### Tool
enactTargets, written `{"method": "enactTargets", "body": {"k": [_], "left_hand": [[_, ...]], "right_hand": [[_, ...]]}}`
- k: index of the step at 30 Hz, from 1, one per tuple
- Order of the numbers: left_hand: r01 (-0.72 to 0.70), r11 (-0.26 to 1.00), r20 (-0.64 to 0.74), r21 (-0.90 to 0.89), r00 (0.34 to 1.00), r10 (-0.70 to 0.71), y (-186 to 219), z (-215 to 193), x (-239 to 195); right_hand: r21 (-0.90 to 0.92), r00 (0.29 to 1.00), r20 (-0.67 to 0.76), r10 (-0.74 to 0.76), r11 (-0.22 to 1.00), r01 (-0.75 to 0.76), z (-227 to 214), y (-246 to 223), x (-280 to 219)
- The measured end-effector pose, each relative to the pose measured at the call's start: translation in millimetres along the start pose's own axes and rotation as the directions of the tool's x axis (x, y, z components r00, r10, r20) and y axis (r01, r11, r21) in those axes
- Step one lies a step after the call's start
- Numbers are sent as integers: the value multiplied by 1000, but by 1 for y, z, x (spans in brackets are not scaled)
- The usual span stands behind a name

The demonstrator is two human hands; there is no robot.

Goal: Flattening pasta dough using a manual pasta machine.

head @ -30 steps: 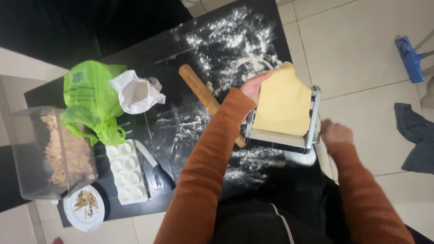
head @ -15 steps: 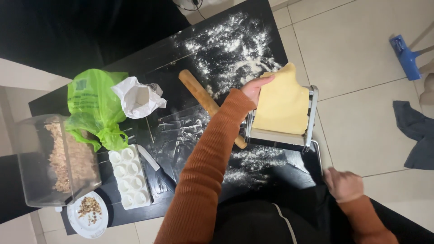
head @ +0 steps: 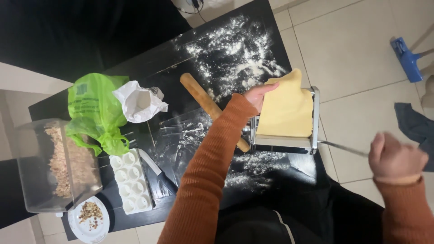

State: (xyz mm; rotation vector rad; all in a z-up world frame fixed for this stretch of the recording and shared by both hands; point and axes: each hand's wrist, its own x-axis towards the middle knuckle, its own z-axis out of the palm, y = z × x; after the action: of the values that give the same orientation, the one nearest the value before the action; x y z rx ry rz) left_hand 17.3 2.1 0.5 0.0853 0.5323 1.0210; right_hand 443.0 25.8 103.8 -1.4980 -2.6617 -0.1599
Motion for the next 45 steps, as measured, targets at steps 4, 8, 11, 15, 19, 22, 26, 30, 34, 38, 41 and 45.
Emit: {"method": "enactTargets", "body": {"k": [4, 8, 11, 15, 19, 22, 26, 30, 34, 38, 41, 45], "left_hand": [[-12, 999, 3, 35, 1000, 12, 2, 10, -5], [-56, 997, 32, 51, 998, 55, 0, 3, 0], [-14, 1000, 47, 15, 999, 14, -3, -2, 1], [-32, 999, 49, 26, 998, 30, -4, -8, -2], [-37, 999, 107, 0, 994, 37, 2, -17, 10], [-43, 998, -92, 37, 995, 47, 0, -32, 20], [-48, 976, 110, -211, 991, 72, 5, -33, 24], [-53, 985, 181, -162, 980, 82, 13, -18, 12], [-31, 996, 41, 87, 999, 27, 18, -12, 6], [-4, 999, 197, 42, 980, -4, 19, -6, 6], [-22, 1000, 108, -8, 994, 23, 17, 4, 3], [-19, 1000, 145, 13, 989, 17, 16, 4, 6]], "right_hand": [[20, 984, 158, 81, 996, -85, -14, -23, 82], [47, 1000, 31, 5, 999, -7, 39, -27, 135], [149, 932, 359, 52, 983, -112, 85, -39, 150], [41, 819, 573, 36, 997, -72, 129, -58, 126], [53, 781, 624, 6, 997, -50, 151, -56, 82], [16, 677, 735, 38, 997, -74, 116, -68, 85], [49, 734, 678, 30, 995, -86, 134, -63, 66], [86, 728, 686, -23, 995, -50, 147, -57, 35], [110, 783, 617, -79, 994, 14, 163, -52, -3], [77, 762, 637, -118, 993, 90, 150, -51, -43], [140, 839, 519, -164, 984, 106, 132, -44, -84], [205, 886, 434, -164, 975, 80, 72, -45, -110]]}}
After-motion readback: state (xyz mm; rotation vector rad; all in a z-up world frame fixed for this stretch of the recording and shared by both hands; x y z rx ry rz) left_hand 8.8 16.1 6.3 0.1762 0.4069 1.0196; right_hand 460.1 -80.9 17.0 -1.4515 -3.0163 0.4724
